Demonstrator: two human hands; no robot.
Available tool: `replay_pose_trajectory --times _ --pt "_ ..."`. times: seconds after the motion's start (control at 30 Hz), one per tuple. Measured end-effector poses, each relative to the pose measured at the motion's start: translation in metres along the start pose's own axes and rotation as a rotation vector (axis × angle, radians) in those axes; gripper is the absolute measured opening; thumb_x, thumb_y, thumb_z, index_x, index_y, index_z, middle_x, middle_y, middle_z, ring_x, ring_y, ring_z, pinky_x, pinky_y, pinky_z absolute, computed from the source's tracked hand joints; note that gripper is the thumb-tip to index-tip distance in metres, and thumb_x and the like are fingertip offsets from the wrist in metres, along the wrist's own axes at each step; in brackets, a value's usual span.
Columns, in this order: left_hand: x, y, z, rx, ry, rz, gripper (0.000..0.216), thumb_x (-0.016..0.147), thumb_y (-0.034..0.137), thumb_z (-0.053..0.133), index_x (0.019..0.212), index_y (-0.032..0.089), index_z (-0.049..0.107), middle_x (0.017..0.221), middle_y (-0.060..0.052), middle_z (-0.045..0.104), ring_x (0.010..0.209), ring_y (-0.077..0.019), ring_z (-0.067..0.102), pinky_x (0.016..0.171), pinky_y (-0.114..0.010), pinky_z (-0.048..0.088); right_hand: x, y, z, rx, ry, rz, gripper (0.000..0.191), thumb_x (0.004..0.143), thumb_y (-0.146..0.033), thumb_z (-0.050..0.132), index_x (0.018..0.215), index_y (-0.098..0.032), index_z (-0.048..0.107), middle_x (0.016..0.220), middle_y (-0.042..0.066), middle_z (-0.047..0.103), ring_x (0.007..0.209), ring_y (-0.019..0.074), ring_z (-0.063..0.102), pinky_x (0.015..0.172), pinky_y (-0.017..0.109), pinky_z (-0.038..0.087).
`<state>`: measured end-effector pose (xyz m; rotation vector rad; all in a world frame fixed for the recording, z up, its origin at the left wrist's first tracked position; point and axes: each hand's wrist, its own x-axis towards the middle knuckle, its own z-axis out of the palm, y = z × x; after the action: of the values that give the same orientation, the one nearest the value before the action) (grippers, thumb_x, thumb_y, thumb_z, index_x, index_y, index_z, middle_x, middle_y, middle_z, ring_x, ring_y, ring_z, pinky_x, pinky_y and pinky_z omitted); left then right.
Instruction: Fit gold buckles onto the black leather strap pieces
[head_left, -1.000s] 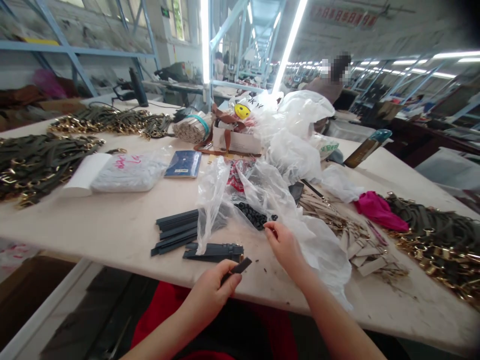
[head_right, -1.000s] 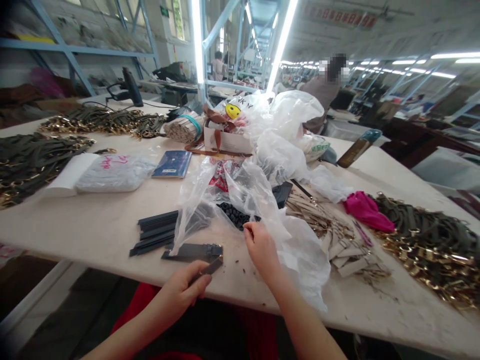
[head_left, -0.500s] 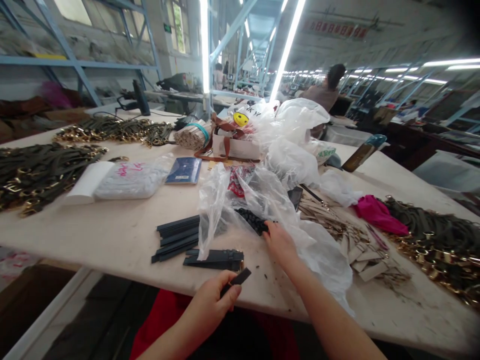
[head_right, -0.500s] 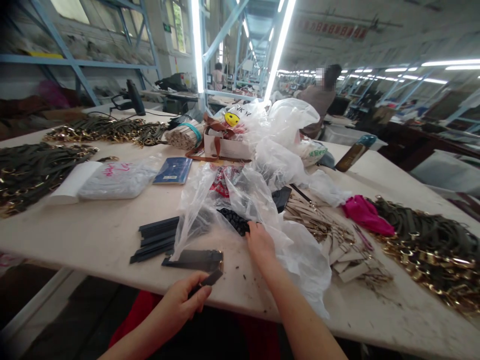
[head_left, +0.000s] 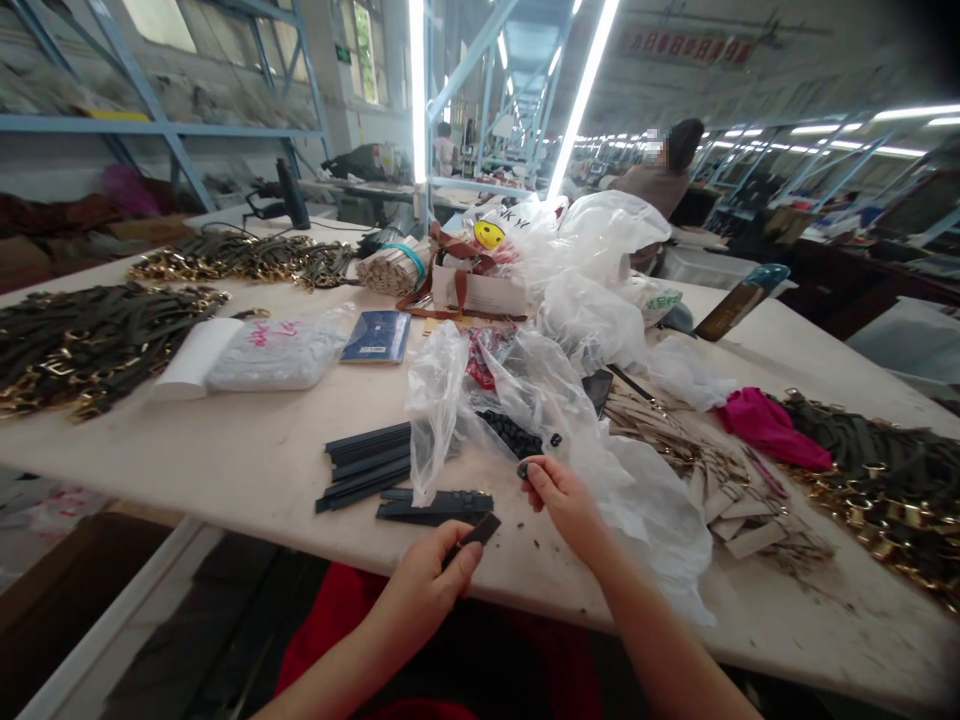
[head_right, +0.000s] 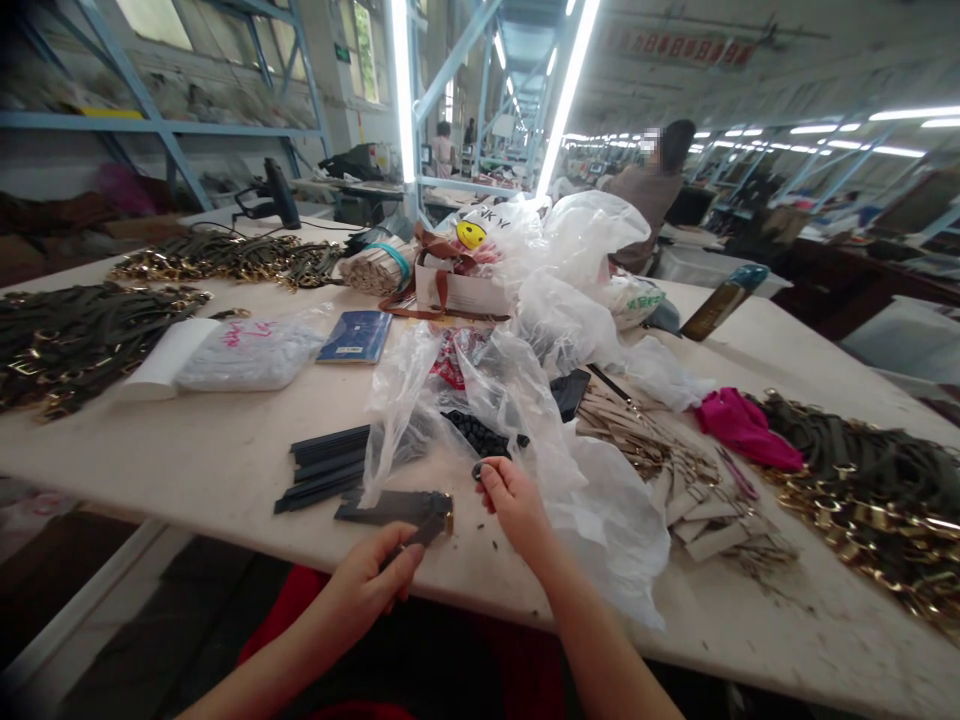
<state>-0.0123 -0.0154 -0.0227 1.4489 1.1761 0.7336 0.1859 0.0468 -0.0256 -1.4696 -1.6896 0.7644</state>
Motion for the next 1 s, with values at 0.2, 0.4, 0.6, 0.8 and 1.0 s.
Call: replay_pose_trajectory --times 0.2,0.4,0.6,0.8,1.0 --pt "0.006 0.004 0.0 -0.152 0.022 -0.042 0.031 0.083 0.046 0.041 0.081 0.016 0.048 0.049 0.007 0.043 0.038 -0.0063 0.034 0.038 -0.018 0.027 -0.041 -0.029 0.03 0.674 -0.245 0.141 0.038 0.079 -0.052 0.048 0.087 -0.017 0.056 0.06 -0.002 0.054 0.047 0.0087 0.046 0.045 0.022 0.037" --pt "0.004 -0.004 0.001 -0.097 -0.006 -0.129 0.032 0.08 0.048 0.043 0.078 0.016 0.047 0.046 0.008 0.044 0.035 -0.0062 0.034 0.036 -0.017 0.026 -0.045 -0.022 0.041 0.678 -0.268 0.185 0.039 0.08 -0.051 0.046 0.093 -0.016 0.056 0.05 -0.007 0.045 0.038 0.007 0.035 0.038 0.021 0.026" --pt "0.001 -0.005 0.002 0.019 -0.012 -0.08 0.03 0.083 0.045 0.043 0.078 0.017 0.052 0.048 0.007 0.045 0.039 -0.0079 0.038 0.041 -0.019 0.029 -0.051 -0.023 0.038 0.631 -0.222 0.235 0.045 0.079 -0.056 0.044 0.096 -0.016 0.058 0.053 -0.006 0.045 0.041 0.0076 0.034 0.039 0.022 0.025" --pt "-0.002 0.001 -0.003 0.084 -0.087 -0.029 0.026 0.082 0.037 0.044 0.068 0.017 0.051 0.047 0.007 0.044 0.046 -0.0088 0.04 0.048 -0.019 0.031 -0.056 -0.017 0.032 0.466 -0.28 0.164 0.039 0.079 -0.049 0.049 0.1 -0.019 0.063 0.052 -0.005 0.041 0.045 0.0083 0.034 0.042 0.022 0.028" --pt "-0.004 0.012 -0.007 0.181 -0.102 -0.03 0.026 0.081 0.034 0.043 0.065 0.017 0.052 0.048 0.006 0.045 0.048 -0.0104 0.042 0.048 -0.021 0.03 -0.063 -0.021 0.029 0.621 -0.258 0.274 0.032 0.068 -0.047 0.063 0.088 -0.022 0.068 0.051 -0.005 0.043 0.046 0.0085 0.033 0.045 0.022 0.029"
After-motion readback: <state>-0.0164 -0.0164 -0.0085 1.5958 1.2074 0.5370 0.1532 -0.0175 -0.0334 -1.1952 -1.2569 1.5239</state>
